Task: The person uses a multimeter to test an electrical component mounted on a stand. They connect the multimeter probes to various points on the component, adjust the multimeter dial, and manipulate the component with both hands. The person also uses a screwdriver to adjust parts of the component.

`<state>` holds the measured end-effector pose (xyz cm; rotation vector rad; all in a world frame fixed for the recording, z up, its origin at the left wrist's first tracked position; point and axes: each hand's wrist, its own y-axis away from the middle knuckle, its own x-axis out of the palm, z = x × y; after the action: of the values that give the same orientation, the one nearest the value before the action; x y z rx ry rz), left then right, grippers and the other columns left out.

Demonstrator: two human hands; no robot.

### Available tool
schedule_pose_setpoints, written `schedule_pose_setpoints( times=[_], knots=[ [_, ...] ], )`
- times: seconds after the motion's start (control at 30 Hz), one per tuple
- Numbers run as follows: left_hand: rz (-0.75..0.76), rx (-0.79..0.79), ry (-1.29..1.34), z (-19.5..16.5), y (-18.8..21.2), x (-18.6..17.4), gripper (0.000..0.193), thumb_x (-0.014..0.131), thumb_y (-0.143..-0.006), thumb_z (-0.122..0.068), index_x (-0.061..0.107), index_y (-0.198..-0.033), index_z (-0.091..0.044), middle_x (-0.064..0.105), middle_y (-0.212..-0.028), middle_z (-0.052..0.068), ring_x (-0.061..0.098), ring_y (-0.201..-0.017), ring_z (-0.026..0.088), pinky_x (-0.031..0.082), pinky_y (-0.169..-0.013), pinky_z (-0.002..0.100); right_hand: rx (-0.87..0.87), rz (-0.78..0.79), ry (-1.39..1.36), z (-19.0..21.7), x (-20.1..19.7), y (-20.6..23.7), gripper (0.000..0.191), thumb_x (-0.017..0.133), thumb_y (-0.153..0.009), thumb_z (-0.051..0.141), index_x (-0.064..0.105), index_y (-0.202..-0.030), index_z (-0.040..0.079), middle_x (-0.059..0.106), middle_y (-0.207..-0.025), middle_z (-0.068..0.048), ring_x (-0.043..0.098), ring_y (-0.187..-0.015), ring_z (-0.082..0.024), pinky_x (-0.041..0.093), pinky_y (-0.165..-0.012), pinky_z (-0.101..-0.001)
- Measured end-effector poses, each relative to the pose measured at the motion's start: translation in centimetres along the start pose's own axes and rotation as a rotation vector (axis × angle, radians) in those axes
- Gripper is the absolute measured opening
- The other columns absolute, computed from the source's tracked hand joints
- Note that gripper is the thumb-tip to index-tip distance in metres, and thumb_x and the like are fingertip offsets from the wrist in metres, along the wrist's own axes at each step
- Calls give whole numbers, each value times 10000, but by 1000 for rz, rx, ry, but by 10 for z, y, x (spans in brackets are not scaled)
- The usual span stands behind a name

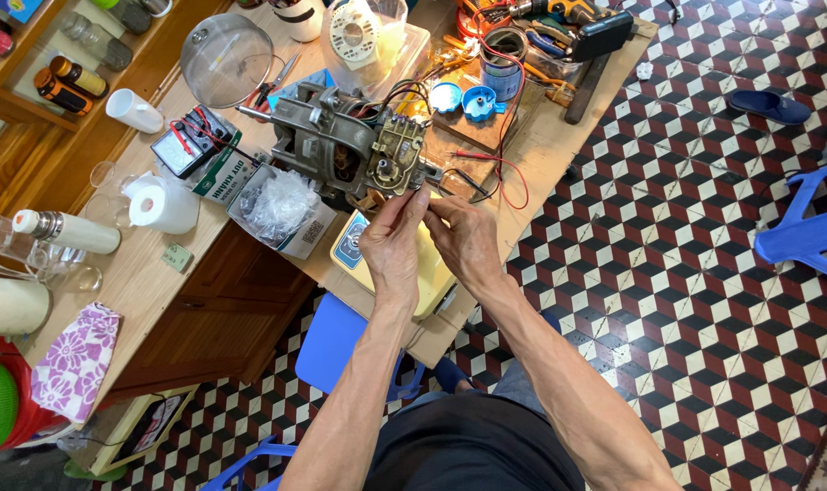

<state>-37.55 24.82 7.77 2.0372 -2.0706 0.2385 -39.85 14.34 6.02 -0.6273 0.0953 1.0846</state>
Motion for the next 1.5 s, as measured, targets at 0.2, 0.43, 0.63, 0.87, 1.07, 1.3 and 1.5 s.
schedule_pose_setpoints(
  times=[0.2, 0.43, 0.63, 0.87, 1.07, 1.3, 1.5],
  knots=[
    [9, 49, -10, 1, 0, 0, 260, 777, -916, -144, 769, -1131, 3, 767, -1020, 20, 663, -924, 57, 515, -822, 191, -190, -98, 252, -2, 2, -6, 101, 800, -854, 111, 771, -906, 29, 681, -745, -93, 643, -712, -286, 509, -642, -423],
    [41, 50, 4, -1, -2, -3, 255, 775, -925, -147, 771, -1130, 5, 764, -1018, 26, 656, -920, 58, 515, -820, 193, -184, 7, 196, -4, -4, -9, 101, 757, -892, 100, 713, -888, 9, 654, -787, -116, 649, -741, -300, 509, -642, -418],
    [10, 54, -48, -1, -1, -1, 259, 787, -930, -156, 785, -1131, 7, 748, -976, 30, 618, -860, 65, 493, -750, 210, -137, 108, 107, -4, -7, -11, 88, 700, -898, 59, 702, -944, -17, 657, -815, -139, 659, -722, -312, 525, -649, -411],
    [5, 30, -5, -6, 0, 4, 295, 782, -918, -167, 770, -1161, -1, 765, -1013, 43, 663, -906, 83, 519, -804, 218, -73, 128, 79, -2, -6, -11, 109, 685, -955, 80, 691, -960, -28, 681, -817, -143, 690, -669, -279, 537, -601, -385],
    [53, 22, 55, -10, 3, 4, 315, 755, -924, -171, 743, -1192, -6, 764, -1074, 37, 680, -976, 76, 531, -870, 209, -69, 126, 34, 0, -9, -9, 119, 659, -964, 77, 682, -977, -40, 680, -824, -155, 697, -667, -272, 544, -602, -378],
    [60, 84, -107, -16, 6, 3, 357, 733, -975, -224, 749, -1238, 17, 749, -1031, 42, 608, -897, 58, 494, -790, 197, -62, 148, 46, 0, -8, -13, 131, 648, -976, 90, 665, -969, -40, 661, -805, -159, 680, -674, -297, 531, -616, -402],
    [35, 115, -236, -20, 7, 5, 352, 723, -967, -236, 748, -1236, -10, 783, -1016, 36, 618, -861, 47, 507, -765, 197, -143, 118, 129, -2, -11, -13, 173, 665, -976, 107, 622, -889, -36, 599, -776, -179, 622, -686, -359, 492, -617, -441]
  ],
)
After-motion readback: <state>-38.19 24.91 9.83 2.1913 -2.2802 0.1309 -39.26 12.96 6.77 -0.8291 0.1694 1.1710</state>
